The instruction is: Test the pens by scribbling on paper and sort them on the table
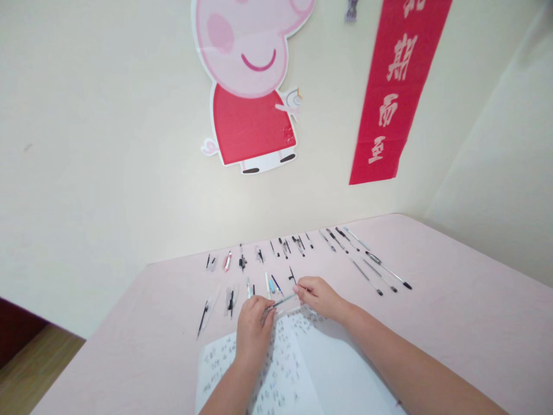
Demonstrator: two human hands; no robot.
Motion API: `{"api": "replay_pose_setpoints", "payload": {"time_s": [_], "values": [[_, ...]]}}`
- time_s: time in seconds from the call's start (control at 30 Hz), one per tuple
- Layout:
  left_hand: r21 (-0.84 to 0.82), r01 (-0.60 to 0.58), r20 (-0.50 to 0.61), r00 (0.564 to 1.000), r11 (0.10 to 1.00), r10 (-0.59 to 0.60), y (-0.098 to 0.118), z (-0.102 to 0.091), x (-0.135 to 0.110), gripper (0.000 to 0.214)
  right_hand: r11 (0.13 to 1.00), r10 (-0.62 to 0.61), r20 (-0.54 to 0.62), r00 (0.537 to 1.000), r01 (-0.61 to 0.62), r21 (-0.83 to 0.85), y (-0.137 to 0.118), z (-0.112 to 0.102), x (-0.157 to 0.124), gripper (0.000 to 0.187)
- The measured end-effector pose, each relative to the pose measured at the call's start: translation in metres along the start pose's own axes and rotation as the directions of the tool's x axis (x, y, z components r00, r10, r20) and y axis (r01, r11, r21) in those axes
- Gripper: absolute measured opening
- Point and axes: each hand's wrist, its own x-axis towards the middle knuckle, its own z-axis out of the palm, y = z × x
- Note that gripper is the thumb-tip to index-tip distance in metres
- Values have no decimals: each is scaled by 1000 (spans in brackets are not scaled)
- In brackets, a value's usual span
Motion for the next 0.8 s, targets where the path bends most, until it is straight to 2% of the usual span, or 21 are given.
{"api": "replay_pose_setpoints", "payload": {"time_s": [0.17,0.3,0.6,0.8], "values": [[1,22,-4,1000,1000,-22,0,0,0,9,987,57,6,998,-58,151,-1,-2,-2,25],[3,24,4,1000,1000,-24,-1,0,0,10,992,50,7,999,-50,119,-3,-2,-2,16],[5,-1,8,1000,1000,1,0,0,0,10,1000,1,-3,1000,-1,-21,-2,0,0,36],[-3,-17,13,1000,1000,17,-2,1,0,10,999,33,5,999,-33,25,-2,0,1,39]]}}
